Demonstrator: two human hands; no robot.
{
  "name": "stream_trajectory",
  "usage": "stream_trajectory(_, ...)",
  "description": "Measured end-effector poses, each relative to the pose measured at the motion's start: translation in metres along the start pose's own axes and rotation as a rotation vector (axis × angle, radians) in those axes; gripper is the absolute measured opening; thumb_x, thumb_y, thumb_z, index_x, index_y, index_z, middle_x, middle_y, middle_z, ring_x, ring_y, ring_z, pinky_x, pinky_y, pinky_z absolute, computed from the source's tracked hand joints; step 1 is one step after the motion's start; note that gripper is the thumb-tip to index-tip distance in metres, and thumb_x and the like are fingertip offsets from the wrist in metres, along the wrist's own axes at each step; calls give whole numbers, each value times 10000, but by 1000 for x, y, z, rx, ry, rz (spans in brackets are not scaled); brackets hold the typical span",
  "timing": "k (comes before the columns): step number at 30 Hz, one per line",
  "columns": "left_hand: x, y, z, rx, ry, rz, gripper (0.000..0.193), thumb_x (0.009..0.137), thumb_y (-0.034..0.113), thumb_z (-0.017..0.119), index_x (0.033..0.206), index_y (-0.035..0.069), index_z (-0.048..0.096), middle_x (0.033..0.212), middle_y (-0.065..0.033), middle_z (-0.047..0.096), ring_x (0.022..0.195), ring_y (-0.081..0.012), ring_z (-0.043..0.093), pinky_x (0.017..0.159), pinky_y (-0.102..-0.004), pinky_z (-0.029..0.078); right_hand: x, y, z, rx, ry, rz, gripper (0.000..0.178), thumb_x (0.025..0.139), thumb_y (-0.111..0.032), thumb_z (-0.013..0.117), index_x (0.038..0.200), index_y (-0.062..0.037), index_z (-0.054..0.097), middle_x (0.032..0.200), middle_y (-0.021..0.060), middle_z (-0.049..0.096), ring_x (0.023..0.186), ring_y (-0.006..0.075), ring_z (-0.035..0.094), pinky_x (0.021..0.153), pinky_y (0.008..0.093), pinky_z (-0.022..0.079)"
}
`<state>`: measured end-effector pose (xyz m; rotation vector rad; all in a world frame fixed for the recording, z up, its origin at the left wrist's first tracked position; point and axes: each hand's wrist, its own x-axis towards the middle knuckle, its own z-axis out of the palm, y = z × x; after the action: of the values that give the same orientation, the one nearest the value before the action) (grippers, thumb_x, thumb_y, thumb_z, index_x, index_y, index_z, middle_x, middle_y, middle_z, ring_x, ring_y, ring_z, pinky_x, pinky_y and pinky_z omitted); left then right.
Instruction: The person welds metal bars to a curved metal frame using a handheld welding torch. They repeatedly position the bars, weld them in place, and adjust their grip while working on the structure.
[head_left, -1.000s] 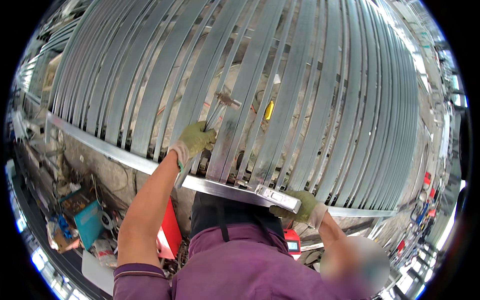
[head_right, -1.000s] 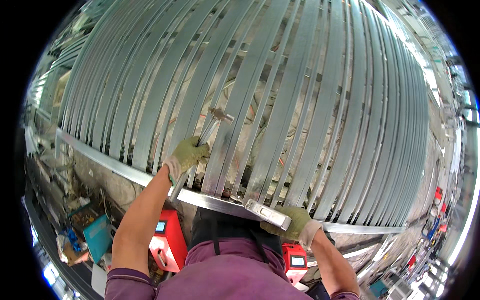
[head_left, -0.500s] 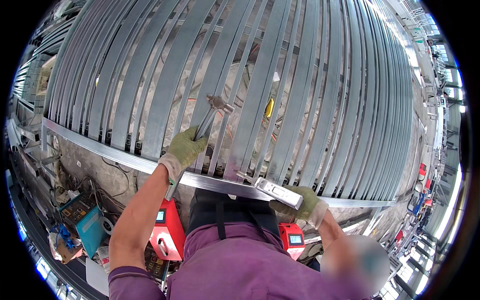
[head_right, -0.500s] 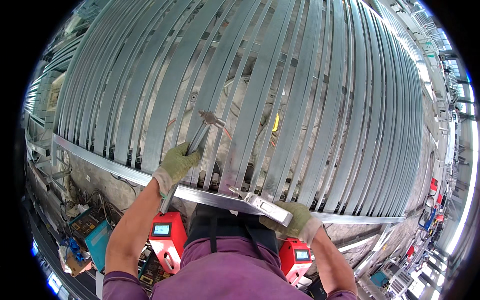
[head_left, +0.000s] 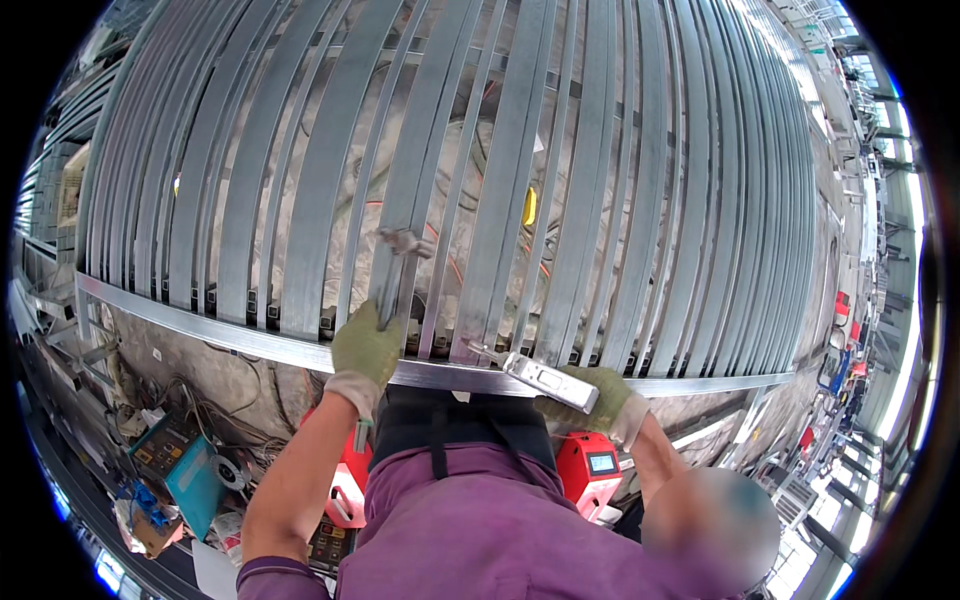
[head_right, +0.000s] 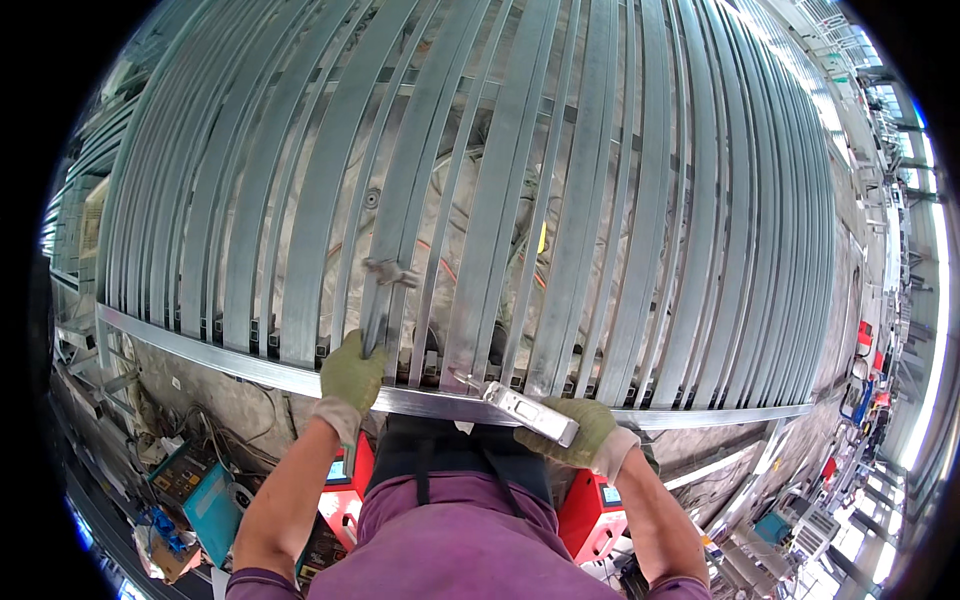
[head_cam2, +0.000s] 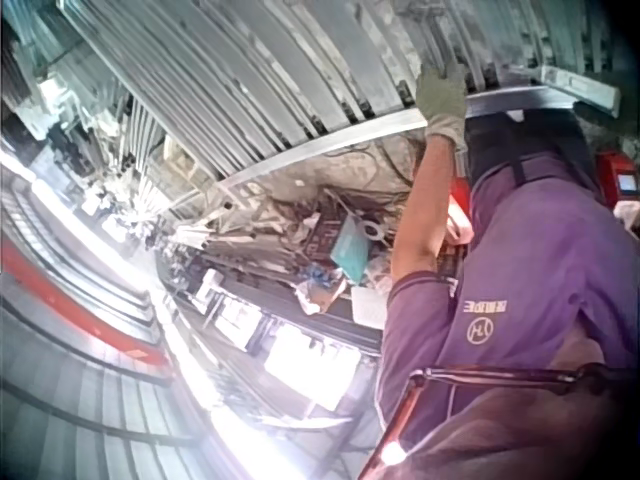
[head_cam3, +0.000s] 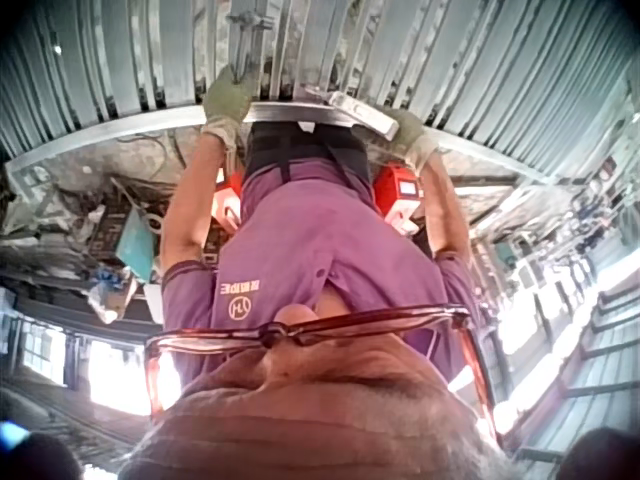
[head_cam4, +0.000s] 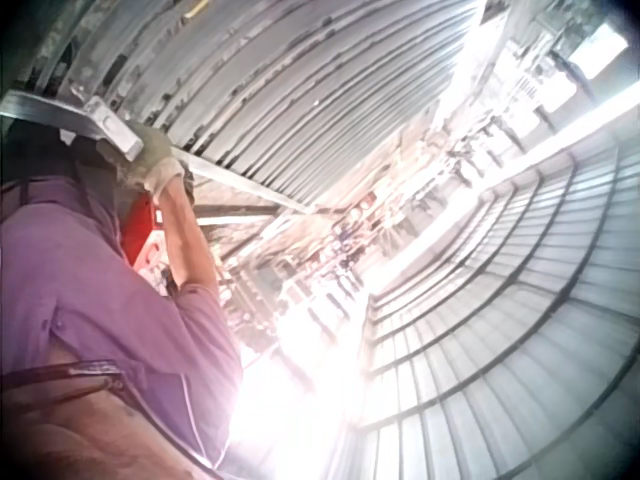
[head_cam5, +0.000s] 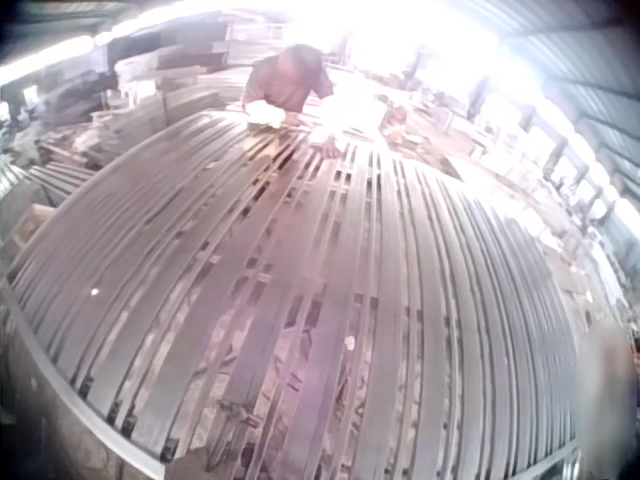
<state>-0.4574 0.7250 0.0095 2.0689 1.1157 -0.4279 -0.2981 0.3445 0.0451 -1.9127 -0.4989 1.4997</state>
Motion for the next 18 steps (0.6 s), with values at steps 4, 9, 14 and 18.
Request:
stream_trajectory(4, -23, -22, -3, 216, 77, -4, 511, 1041, 371, 664, 1396, 6, 626, 906, -272, 789, 890, -500, 770, 824, -609, 579, 0, -41, 3, 658, -7, 350, 385, 1150, -224, 663, 1448, 18, 650, 1353, 185, 733, 1195, 349, 764, 1010, 463, 693)
stream_trajectory(9, -34, -23, 10, 395, -77, 107, 420, 1051, 353, 658, 1284, 5, 619, 900, -266, 787, 866, -494, 772, 811, -614, 586, 12, -24, 5, 1419, 128, 711, 383, 1171, -186, 613, 1496, 18, 602, 1426, 221, 684, 1273, 388, 725, 1076, 608, 669)
stream_trajectory(14, -33, -29, 10, 284, -85, 45, 430, 1048, 361, 656, 1259, -14, 661, 932, -278, 789, 932, -503, 766, 876, -614, 581, 11, -1, 2, 1255, -48, 565, 434, 1141, -245, 682, 1497, -2, 630, 1378, 186, 727, 1234, 349, 752, 1077, 526, 667)
stream_trajectory(18, -32, -35, 1, 255, -87, 89, 464, 1047, 389, 656, 1259, -21, 695, 979, -280, 796, 980, -497, 766, 914, -607, 579, 8, 0, 1, 205, -107, 98, 564, 1059, -321, 816, 1516, -33, 653, 1354, 92, 767, 1200, 240, 768, 1081, 335, 640)
